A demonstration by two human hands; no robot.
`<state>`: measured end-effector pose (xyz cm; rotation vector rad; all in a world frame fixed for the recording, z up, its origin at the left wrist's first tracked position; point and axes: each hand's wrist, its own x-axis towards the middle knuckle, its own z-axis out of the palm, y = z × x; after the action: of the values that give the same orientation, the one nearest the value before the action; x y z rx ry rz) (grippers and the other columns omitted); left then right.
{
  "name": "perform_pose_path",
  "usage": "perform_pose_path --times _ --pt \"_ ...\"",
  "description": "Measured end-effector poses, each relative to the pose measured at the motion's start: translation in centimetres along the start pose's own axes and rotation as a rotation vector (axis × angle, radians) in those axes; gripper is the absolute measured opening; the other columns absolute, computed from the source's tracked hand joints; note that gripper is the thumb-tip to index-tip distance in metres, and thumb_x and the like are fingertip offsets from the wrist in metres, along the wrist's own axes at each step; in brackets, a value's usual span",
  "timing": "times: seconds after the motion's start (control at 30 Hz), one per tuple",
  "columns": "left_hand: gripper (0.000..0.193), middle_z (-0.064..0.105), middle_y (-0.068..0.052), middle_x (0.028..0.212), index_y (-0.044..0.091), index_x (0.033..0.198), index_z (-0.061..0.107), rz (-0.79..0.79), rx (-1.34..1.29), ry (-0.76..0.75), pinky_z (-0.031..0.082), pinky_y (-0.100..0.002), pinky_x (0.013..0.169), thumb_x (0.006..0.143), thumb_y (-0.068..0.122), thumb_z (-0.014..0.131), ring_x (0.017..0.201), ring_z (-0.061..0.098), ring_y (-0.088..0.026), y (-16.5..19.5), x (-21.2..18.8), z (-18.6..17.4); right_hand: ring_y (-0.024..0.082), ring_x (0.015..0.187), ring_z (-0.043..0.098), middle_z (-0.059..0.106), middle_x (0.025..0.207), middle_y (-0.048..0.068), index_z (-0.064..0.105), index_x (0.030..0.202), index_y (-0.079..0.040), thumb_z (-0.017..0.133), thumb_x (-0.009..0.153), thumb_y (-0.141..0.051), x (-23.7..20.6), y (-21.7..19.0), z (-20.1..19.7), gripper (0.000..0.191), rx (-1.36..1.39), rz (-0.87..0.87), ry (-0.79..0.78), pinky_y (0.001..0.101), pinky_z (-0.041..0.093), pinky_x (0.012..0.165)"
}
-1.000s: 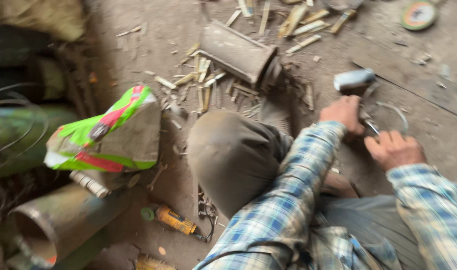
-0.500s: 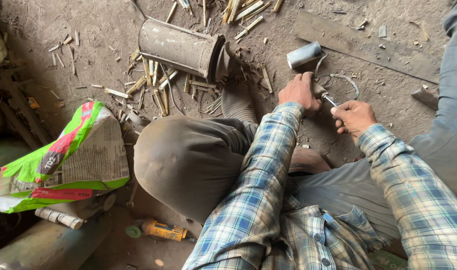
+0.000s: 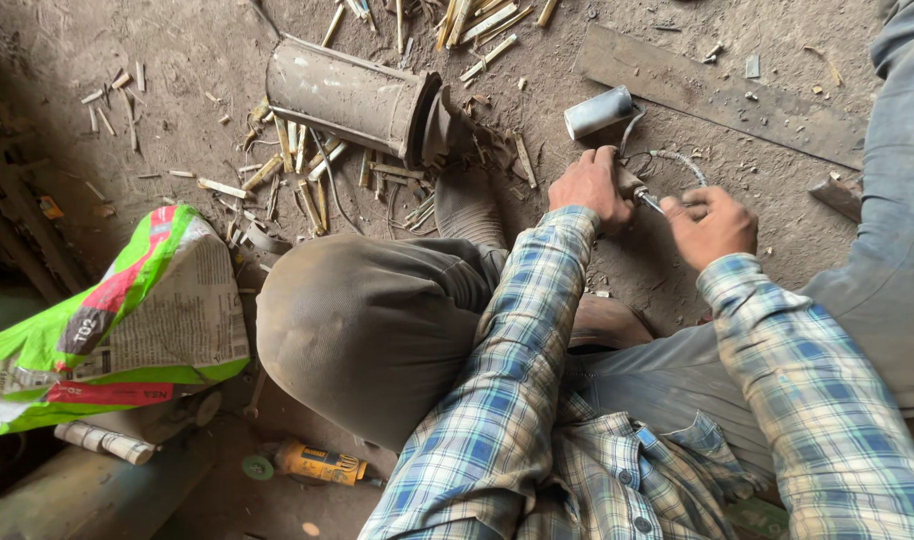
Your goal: The person sits on the floor and uses a screwdriver to manipulate a small electrical component, likely a switch or connector. They repeatedly tighten and loosen screws while adjusting wires attached to the device.
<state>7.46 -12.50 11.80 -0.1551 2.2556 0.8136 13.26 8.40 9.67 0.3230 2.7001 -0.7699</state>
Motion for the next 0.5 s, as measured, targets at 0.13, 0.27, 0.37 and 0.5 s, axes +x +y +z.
perform_pose_path --times 0.13,0.27,0.37,0.5 --pt "0.082 0.056 -0.010 0.137 0.014 0.144 0.044 -0.014 0.010 -0.026 0.050 -0.043 0.106 0.073 0.034 0.081 0.128 0.057 -0.029 -0.1 0.1 0.1 0.026 0.068 0.068 0.071 0.076 0.011 0.073 0.104 -0.005 0.077 0.097 -0.036 1.0 0.4 0.5 0.032 0.235 0.494 -0.280 0.0424 0.056 0.059" --pt "0.082 0.057 -0.010 0.136 0.014 0.143 0.044 -0.014 -0.005 -0.018 0.051 -0.044 0.105 0.073 0.033 0.082 0.127 0.059 -0.030 -0.2 0.5 0.4 0.027 0.072 0.068 0.071 0.080 0.009 0.074 0.094 -0.012 0.072 0.101 -0.028 0.6 -0.4 0.2 0.018 -0.306 -0.126 -0.140 0.0394 0.055 0.061" --pt "0.082 0.058 -0.010 0.135 0.013 0.141 0.047 -0.004 -0.030 0.039 0.052 -0.044 0.104 0.071 0.034 0.084 0.126 0.059 -0.030 -0.3 0.5 0.5 0.024 0.079 0.071 0.071 0.081 0.006 0.072 0.088 -0.014 0.067 0.100 -0.018 -0.4 -1.1 -0.5 0.014 -0.709 -0.718 -0.063 0.0367 0.055 0.062" --pt "0.079 0.058 -0.012 0.133 0.012 0.139 0.048 -0.013 -0.025 0.010 0.051 -0.043 0.104 0.072 0.034 0.083 0.125 0.060 -0.031 -0.3 0.6 0.3 0.023 0.083 0.072 0.072 0.086 0.005 0.070 0.087 -0.015 0.066 0.096 -0.012 -0.9 -1.0 -0.8 0.011 -0.696 -0.706 -0.011 0.0345 0.056 0.065"
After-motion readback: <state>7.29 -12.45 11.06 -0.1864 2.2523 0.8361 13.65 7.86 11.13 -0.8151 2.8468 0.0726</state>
